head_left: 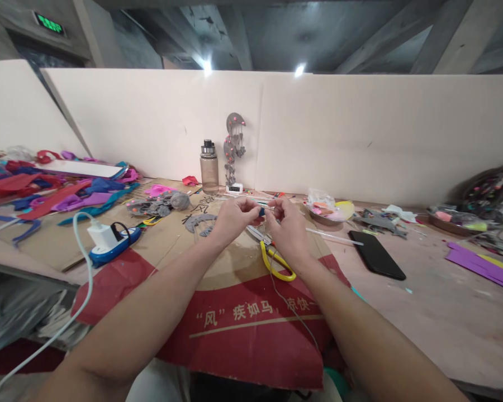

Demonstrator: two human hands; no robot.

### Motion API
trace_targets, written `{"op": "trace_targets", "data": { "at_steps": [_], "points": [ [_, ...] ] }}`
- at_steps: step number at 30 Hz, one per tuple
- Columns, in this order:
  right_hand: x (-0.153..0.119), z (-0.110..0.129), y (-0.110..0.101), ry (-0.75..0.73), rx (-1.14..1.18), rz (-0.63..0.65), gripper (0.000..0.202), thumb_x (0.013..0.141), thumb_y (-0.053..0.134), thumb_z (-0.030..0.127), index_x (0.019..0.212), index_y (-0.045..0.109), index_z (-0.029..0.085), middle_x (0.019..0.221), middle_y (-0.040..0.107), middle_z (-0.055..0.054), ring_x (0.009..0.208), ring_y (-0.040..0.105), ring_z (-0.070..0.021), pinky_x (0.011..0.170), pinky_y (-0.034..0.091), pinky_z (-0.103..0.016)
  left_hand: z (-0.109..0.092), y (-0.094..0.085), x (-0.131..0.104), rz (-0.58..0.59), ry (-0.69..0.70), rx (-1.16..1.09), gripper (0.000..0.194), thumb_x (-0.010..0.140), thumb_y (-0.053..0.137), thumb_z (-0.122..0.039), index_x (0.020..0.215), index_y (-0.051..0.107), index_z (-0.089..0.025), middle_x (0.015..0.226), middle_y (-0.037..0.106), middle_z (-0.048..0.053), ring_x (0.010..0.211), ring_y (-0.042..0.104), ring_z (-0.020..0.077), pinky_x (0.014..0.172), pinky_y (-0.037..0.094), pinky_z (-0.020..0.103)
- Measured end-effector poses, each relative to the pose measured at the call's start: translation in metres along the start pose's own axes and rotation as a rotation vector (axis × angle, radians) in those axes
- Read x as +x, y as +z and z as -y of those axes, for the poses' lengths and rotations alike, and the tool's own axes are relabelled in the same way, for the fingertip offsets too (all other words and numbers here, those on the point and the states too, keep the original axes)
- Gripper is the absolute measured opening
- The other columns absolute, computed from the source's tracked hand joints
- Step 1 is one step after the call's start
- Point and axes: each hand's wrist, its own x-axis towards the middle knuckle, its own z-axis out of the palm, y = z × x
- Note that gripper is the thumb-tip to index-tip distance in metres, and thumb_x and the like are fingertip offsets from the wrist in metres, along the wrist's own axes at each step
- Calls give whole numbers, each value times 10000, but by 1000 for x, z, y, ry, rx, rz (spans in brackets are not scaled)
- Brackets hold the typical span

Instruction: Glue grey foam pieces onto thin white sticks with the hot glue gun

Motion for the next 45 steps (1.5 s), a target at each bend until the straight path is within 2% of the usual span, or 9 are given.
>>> {"op": "trace_targets", "data": {
  "at_steps": [5, 25, 41, 45],
  "points": [
    [-1, -3, 4, 20, 62, 18, 80, 813, 524, 252, 816, 561, 181, 735, 582, -5, 628, 471, -127, 624, 352, -265, -5, 2, -2, -48, 4, -36, 150, 729, 675, -266, 728, 603, -134, 668, 661, 8, 610, 664, 119, 683, 593, 295],
    [-1, 6, 2, 178, 173, -15, 155, 772, 585, 314, 690, 541, 190, 604, 510, 32, 572, 419, -116, 568, 322, -259, 1, 2, -2, -61, 60, -20, 186, 728, 670, -321, 760, 602, -151, 696, 642, 2, 686, 686, 150, 652, 600, 292],
    [2, 4, 1, 231, 275, -14, 198, 743, 602, 319, 653, 473, 199, 590, 447, 52, 560, 379, -102, 549, 304, -252, 1, 1, -2, -18, 56, -35, 188, 740, 660, -337, 776, 610, -160, 717, 614, -5, 696, 652, 134, 591, 567, 248],
    [2, 0, 3, 254, 367, -11, 179, 728, 618, 319, 728, 482, 203, 577, 410, 77, 535, 359, -92, 527, 285, -242, 3, 1, 0, -17, 73, -36, 172, 746, 647, -326, 760, 618, -157, 716, 605, -4, 656, 595, 105, 550, 527, 211]
  ]
}}
